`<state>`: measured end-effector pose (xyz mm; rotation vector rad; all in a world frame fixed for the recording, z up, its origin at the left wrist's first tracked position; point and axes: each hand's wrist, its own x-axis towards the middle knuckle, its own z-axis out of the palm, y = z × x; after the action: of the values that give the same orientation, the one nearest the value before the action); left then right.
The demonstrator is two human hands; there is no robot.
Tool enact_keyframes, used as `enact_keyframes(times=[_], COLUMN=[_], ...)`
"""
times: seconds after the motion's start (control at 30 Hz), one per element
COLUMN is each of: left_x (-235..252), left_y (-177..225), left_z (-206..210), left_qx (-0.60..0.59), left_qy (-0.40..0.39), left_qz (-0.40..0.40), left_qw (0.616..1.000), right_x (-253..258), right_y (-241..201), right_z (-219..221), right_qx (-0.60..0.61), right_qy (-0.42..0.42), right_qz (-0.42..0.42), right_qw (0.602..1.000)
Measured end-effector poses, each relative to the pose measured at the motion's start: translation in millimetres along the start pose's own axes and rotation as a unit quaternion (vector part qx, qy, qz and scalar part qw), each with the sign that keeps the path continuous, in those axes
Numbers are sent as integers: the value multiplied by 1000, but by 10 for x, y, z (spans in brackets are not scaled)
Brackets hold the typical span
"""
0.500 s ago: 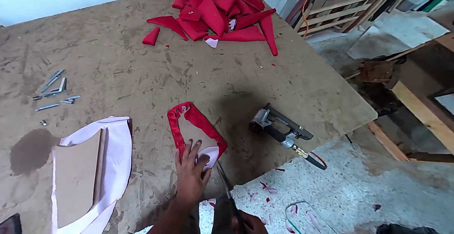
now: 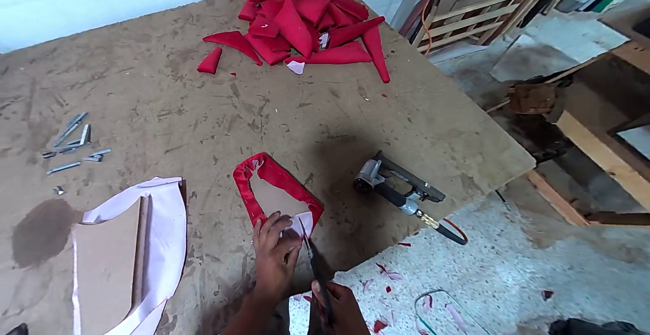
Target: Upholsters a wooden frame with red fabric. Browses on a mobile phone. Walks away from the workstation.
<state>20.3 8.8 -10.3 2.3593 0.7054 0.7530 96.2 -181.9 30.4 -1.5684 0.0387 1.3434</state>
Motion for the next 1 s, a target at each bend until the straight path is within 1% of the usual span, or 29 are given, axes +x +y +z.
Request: enact_keyframes(times=[0.1, 0.17, 0.23, 0.27, 0.3, 0.33, 0.37, 0.4, 0.43, 0.47, 0.5, 0.53, 0.6, 0.63, 0.67, 0.7, 0.73, 0.77, 0.83, 0.87, 0.9, 0.93, 0.97, 1.0], left_x=[10, 27, 47, 76, 100, 109, 105, 91, 86, 88, 90, 107, 175, 175, 165, 164, 156, 163, 248, 316, 404, 537, 689, 842], left_y=[-3, 28, 69, 75, 84, 96, 105, 108, 114, 132, 154, 171, 184, 187, 184, 172, 163, 157, 91, 33, -24, -65, -92, -100], left_z=[-9, -9, -5, -5, -9, -21, -34, -44, -44, -33, -26, -37, -72, -79, -83, -85, -83, -84, -162, -279, -406, -498, -548, -587], left_qx=[-18, -29, -42, -47, -49, -47, -38, -22, -4, 12, 21, 24, 15, 10, 8, 6, 1, -8, -38, -70, -107, -120, -96, -43], left_qy=[5, 11, 15, 20, 24, 24, 24, 24, 25, 24, 19, 8, -4, -11, -20, -30, -45, -67, -139, -181, -208, -215, -222, -250], left_qz=[-24, -41, -55, -58, -60, -60, -59, -58, -57, -54, -52, -54, -61, -66, -69, -71, -70, -67, -45, -36, -34, -42, -55, -71], left_qw=[1000, 999, 997, 997, 997, 997, 997, 998, 998, 998, 998, 998, 998, 998, 997, 997, 997, 995, 989, 980, 972, 968, 969, 965], right_x=[24, -11, -145, -215, -279, -321, -317, -265, -171, -62, 27, 72, 59, 51, 85, 198, 362, 548, 861, 925, 937, 941, 946, 935], right_y=[-13, -30, -89, -134, -178, -227, -295, -392, -525, -663, -775, -870, -1024, -1044, -1041, -1020, -993, -984, -998, -986, -958, -942, -921, -895], right_z=[50, 17, -99, -180, -274, -366, -462, -559, -654, -752, -831, -858, -705, -565, -392, -208, -47, 73, 201, 238, 251, 223, 176, 149], right_qx=[8, -20, -104, -159, -214, -268, -329, -392, -433, -446, -437, -409, -353, -321, -286, -256, -239, -227, -223, -230, -230, -225, -220, -221], right_qy=[4, -12, -30, -25, -5, 37, 87, 124, 141, 143, 142, 144, 183, 180, 143, 88, 31, -8, -24, -29, -33, -37, -39, -40], right_qz=[-8, -10, -41, -80, -122, -159, -171, -155, -114, -69, -45, -48, -100, -115, -100, -68, -34, -9, 7, 12, 22, 25, 24, 23], right_qw=[1000, 1000, 993, 984, 969, 950, 925, 898, 883, 881, 887, 900, 912, 923, 942, 960, 970, 974, 975, 973, 972, 973, 974, 974])
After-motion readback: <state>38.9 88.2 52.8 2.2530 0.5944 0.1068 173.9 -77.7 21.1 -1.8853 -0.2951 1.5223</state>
